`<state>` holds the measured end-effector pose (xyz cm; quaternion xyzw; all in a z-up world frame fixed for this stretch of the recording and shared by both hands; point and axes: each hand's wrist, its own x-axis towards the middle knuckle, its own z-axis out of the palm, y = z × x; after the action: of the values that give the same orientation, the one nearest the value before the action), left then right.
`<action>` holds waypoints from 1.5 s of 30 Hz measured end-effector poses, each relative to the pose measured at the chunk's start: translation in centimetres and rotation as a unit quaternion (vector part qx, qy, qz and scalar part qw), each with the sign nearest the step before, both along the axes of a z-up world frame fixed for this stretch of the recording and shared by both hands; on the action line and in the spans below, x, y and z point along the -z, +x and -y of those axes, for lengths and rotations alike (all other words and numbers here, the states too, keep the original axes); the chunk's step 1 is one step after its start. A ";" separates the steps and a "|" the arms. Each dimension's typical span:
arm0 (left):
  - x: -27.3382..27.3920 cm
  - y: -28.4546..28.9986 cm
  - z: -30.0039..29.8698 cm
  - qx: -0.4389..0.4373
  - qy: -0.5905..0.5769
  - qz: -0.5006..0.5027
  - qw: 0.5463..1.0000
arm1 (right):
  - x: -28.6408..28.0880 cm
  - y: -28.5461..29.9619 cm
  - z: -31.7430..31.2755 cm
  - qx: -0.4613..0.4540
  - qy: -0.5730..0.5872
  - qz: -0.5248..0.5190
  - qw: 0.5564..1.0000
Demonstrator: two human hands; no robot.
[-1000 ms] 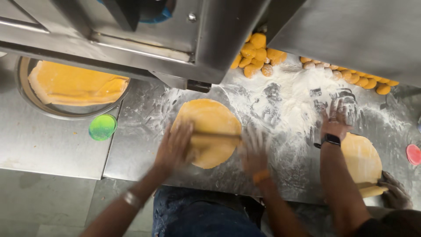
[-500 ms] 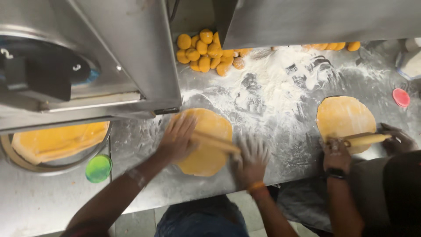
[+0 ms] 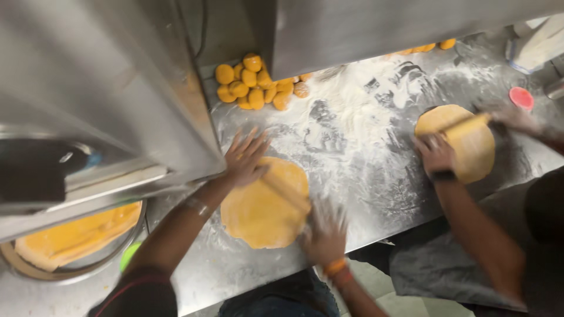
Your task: The person rolls out yellow dough balls into flat circular sheets on a floured stainless steel countertop using a wooden rolling pin. They repeatedly flip and reposition the dough, dusting it with flour as needed, and stack the finished sheets in a metal tray.
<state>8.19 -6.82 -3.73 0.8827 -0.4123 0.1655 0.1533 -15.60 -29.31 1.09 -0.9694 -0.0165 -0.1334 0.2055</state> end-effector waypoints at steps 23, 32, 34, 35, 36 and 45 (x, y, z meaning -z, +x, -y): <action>-2.9 -25.2 -9.1 -0.230 0.004 -0.148 0.962 | 2.5 -4.7 -0.3 -0.133 -0.059 0.040 0.989; -2.7 -15.0 -6.9 -0.434 -0.019 -0.082 0.897 | 4.8 19.3 0.1 -0.235 -0.206 0.009 0.950; -3.0 -11.0 -7.5 -0.452 0.001 -0.091 0.888 | 6.2 22.8 -0.3 -0.267 -0.254 -0.016 0.930; -3.1 -10.4 -7.5 -0.459 0.011 -0.096 0.883 | 6.7 23.2 -0.3 -0.278 -0.258 -0.056 0.923; -3.1 -11.2 -7.5 -0.443 0.001 -0.091 0.892 | 6.6 24.4 -0.4 -0.285 -0.265 -0.090 0.917; -2.9 -25.9 -2.5 -0.494 -0.050 -0.098 0.862 | 4.0 17.8 1.3 -0.478 -0.163 0.111 0.856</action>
<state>-17.70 -4.37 -0.85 0.9735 0.1040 0.1523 0.1353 2.17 -30.62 -2.95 -0.8408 -0.5216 -0.1209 0.0800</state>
